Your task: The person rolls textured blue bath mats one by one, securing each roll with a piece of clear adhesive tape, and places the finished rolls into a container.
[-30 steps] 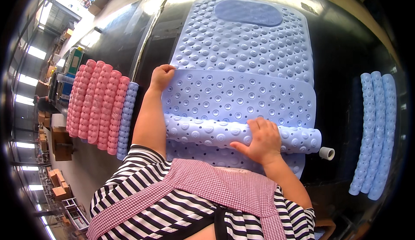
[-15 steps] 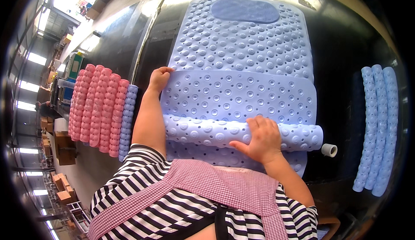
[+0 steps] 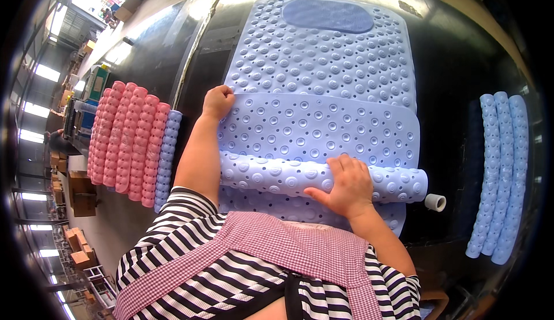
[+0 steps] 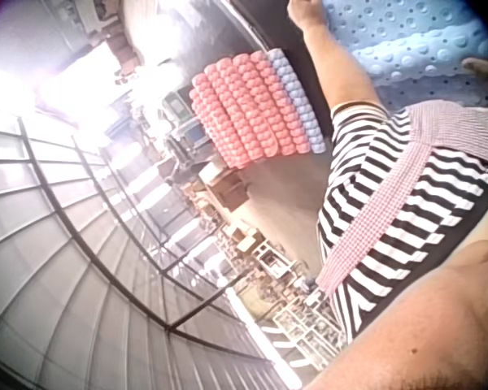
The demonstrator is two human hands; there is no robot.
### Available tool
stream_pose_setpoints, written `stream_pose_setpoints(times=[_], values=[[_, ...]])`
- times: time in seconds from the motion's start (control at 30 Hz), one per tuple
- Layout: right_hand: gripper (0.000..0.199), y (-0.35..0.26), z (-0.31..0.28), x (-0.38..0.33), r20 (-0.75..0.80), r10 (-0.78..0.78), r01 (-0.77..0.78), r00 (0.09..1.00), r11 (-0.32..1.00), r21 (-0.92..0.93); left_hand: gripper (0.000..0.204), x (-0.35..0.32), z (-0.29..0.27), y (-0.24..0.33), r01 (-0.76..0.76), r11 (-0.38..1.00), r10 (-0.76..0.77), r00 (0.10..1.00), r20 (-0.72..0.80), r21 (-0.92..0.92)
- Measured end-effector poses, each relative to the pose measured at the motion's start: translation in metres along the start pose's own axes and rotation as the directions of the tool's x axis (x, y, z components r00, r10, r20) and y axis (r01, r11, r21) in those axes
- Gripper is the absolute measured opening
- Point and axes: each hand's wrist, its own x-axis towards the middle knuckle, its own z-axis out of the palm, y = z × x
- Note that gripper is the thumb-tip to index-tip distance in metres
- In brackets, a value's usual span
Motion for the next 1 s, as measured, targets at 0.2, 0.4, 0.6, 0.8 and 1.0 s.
stream_pose_setpoints(times=[0.2,0.4,0.6,0.8,1.0], values=[[0.072,-0.001,-0.001,0.0,-0.003,-0.001,0.001,1.0,1.0,0.008,0.021,0.002,-0.001,-0.024,0.152,0.916,-0.122,0.987,0.104,-0.37],[0.072,0.0,-0.001,0.0,0.003,0.002,-0.002,1.0,1.0,0.007,0.021,0.003,-0.003,-0.015,0.13,0.927,-0.08,0.985,0.154,-0.353],[0.072,0.001,0.001,0.0,0.008,0.014,-0.014,1.0,1.0,0.01,0.02,0.004,0.001,-0.007,-0.036,0.998,0.039,0.998,0.046,-0.058],[0.073,0.001,0.0,0.002,-0.002,0.001,-0.001,1.0,1.0,0.021,0.028,0.009,-0.005,-0.029,0.13,0.976,-0.103,0.982,0.159,-0.174],[0.073,0.004,0.001,0.01,0.077,0.028,-0.029,0.997,0.999,0.019,0.04,-0.011,-0.065,-0.014,0.032,0.96,-0.097,0.97,-0.223,-0.279]])
